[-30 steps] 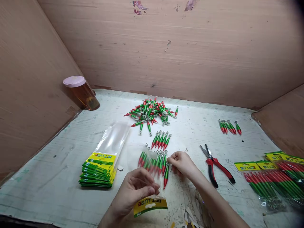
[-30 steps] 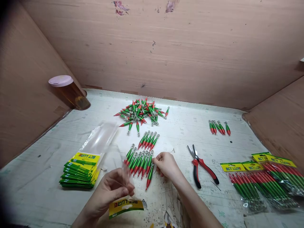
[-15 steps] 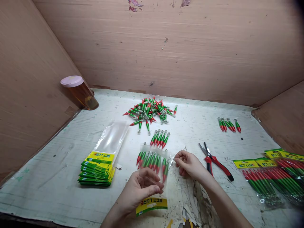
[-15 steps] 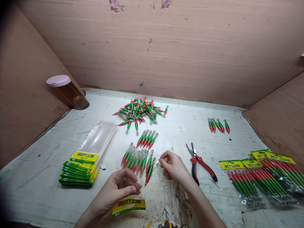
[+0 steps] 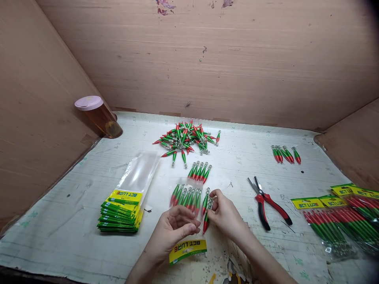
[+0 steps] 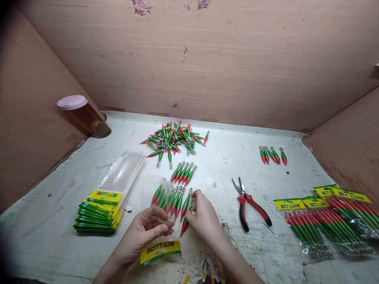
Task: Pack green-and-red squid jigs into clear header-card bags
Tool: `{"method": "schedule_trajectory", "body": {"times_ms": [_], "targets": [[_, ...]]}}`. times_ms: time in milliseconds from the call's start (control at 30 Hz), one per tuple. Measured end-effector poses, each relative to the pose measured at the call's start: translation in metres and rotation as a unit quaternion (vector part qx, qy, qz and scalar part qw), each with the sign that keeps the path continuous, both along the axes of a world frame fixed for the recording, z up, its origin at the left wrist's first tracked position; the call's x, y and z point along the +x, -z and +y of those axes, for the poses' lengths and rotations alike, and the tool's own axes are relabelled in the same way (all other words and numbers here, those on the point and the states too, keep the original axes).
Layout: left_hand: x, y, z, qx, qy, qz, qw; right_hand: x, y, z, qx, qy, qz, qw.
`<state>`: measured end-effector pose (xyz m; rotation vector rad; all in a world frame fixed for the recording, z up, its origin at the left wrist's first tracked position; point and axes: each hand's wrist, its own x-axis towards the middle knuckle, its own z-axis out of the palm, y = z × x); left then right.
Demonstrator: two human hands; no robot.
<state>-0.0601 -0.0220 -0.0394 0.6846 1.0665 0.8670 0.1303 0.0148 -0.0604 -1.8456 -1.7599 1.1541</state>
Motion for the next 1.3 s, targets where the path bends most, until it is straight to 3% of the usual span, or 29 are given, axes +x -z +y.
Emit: {"method": "schedule_trajectory", "body": {"times_ms": [200, 267, 400, 500, 600, 733, 833, 900, 1000, 1133, 1200, 1300], "targets": [[0.007, -0.008, -0.001, 0.009, -0.010, 0.027, 1.000, -0.007, -0.006, -0.014, -0.005, 0.004, -0.029, 1.000], [0.009, -0.011, -0.001, 0.009, -0.015, 0.033, 0.999, 0.003, -0.012, -0.011, -0.012, 0.005, -0.018, 1.000], [0.012, -0.016, -0.003, 0.009, -0.004, 0.034, 0.999, 0.039, -0.033, 0.012, -0.033, 0.028, 0.104, 0.994], [0.012, -0.017, -0.003, 0.014, -0.008, 0.037, 0.999, 0.049, -0.041, 0.021, -0.036, 0.016, 0.068, 0.997], [0.009, -0.018, -0.002, 0.024, -0.034, 0.044, 0.998, 0.031, -0.032, 0.010, -0.061, -0.019, 0.031, 0.997], [0.002, -0.017, -0.001, 0.032, -0.065, 0.051, 0.996, 0.005, -0.005, -0.012, -0.035, 0.006, 0.008, 0.999], [-0.002, -0.017, -0.001, 0.030, -0.068, 0.050, 0.996, 0.004, 0.007, -0.016, -0.031, 0.023, 0.043, 0.998], [-0.002, -0.017, -0.001, 0.025, -0.064, 0.046, 0.997, 0.011, 0.006, -0.014, -0.038, 0.019, 0.087, 0.995], [0.002, -0.015, -0.001, 0.011, -0.042, 0.040, 0.998, 0.027, -0.012, -0.004, -0.040, 0.019, 0.201, 0.979], [0.013, -0.011, -0.004, -0.006, 0.032, 0.024, 0.999, 0.043, -0.056, 0.018, 0.063, 0.070, 0.408, 0.908], [0.019, -0.011, -0.006, -0.007, 0.064, 0.012, 0.998, 0.045, -0.075, 0.029, 0.113, 0.081, 0.439, 0.888], [0.028, -0.013, -0.008, -0.008, 0.097, -0.002, 0.995, 0.040, -0.090, 0.039, 0.110, 0.055, 0.466, 0.876]]}}
